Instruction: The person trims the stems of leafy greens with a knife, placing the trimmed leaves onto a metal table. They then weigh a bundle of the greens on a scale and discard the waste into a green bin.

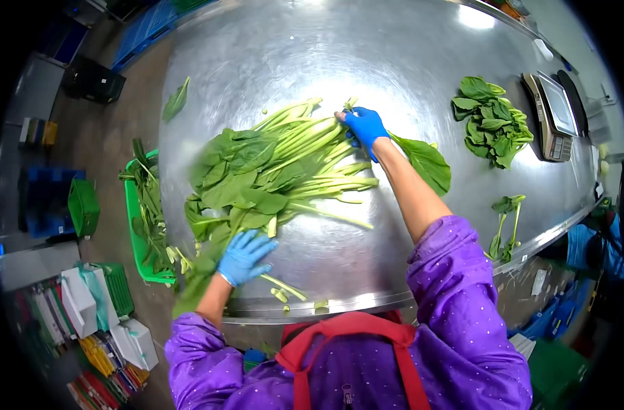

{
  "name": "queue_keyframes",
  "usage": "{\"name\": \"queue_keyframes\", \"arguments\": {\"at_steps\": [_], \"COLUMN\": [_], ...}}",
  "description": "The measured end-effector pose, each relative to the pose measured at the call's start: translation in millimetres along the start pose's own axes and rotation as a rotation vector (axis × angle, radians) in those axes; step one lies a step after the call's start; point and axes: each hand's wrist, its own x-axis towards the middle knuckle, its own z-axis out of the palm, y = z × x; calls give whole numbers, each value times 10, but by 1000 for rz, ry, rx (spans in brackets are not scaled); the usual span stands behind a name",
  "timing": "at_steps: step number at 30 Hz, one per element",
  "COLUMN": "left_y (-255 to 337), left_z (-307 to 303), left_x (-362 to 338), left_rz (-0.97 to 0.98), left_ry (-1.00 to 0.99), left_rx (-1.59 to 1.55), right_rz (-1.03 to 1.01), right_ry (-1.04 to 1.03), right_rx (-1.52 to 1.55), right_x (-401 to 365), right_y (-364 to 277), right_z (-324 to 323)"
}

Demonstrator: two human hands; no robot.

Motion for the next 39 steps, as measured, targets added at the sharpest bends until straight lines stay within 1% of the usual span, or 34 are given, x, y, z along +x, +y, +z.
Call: {"name": "queue_keyframes", "arguments": {"at_steps": [2, 4, 5, 6, 8, 9, 10, 11, 13, 14, 16, 17, 20, 21, 22, 24, 25, 27, 32, 36, 38, 39], "left_y": [-263, -358, -256, -108, 225, 358, 447, 539, 637, 636, 679, 792, 865, 880, 890, 914, 924, 971, 973, 987, 958, 951], "left_z": [-155, -308, -525, -721, -1111, -1364, -1524, -1726, -1917, -1906, -1799, -1838, -1652, -1569, -1501, -1404, -1398, -1322, -1237, -1223, -1171, -1203], "left_x": [-32, -18, 43, 113, 356, 558, 735, 953, 1370, 1540, 1676, 1702, 1710, 1688, 1675, 1645, 1626, 1589, 1509, 1441, 1346, 1262], "left_rz": [1, -20, 42, -31, -176, -81, -60, -23, 17, 62, -175, -237, -271, -338, -384, -477, -475, -452, -459, -429, -433, -471], "left_ry": [-31, -18, 56, 145, 324, 516, 594, 628, 624, 577, 80, 24, -14, -32, -57, -116, -163, -138, -96, -171, -246, -313], "left_rx": [21, -32, -21, -129, -349, -288, -262, -267, -153, -259, -995, -1329, -1523, -1603, -1651, -1746, -1771, -1741, -1726, -1829, -1871, -1884], "right_rz": [-70, -165, -194, -188, -259, -285, -312, -366, -315, -286, -256, -243, -428, -514, -503, -553, -515, -443, -383, -391, -322, -294], "right_ry": [-7, -7, -32, -13, 56, 105, 153, 169, 97, 62, 54, 53, 270, 294, 216, 166, 149, 106, -10, -3, -45, -67], "right_rx": [82, 157, 264, 279, 220, 238, 256, 287, 284, 276, 334, 366, 147, -77, -199, -428, -487, -604, -624, -590, -544, -522], "right_x": [7, -231, -494, -725, -1066, -1166, -1257, -1345, -1631, -1744, -1863, -1910, -2020, -2078, -2155, -2206, -2209, -2175, -2128, -2140, -2114, -2128], "right_y": [71, 16, -140, -251, -368, -381, -389, -413, -575, -649, -697, -698, -408, -230, -121, 87, 116, 79, 166, 259, 754, 935], "right_z": [5, -12, -21, -49, -154, -161, -170, -149, -134, -148, -218, -259, -325, -344, -332, -266, -263, -250, -210, -144, -219, -303]}}
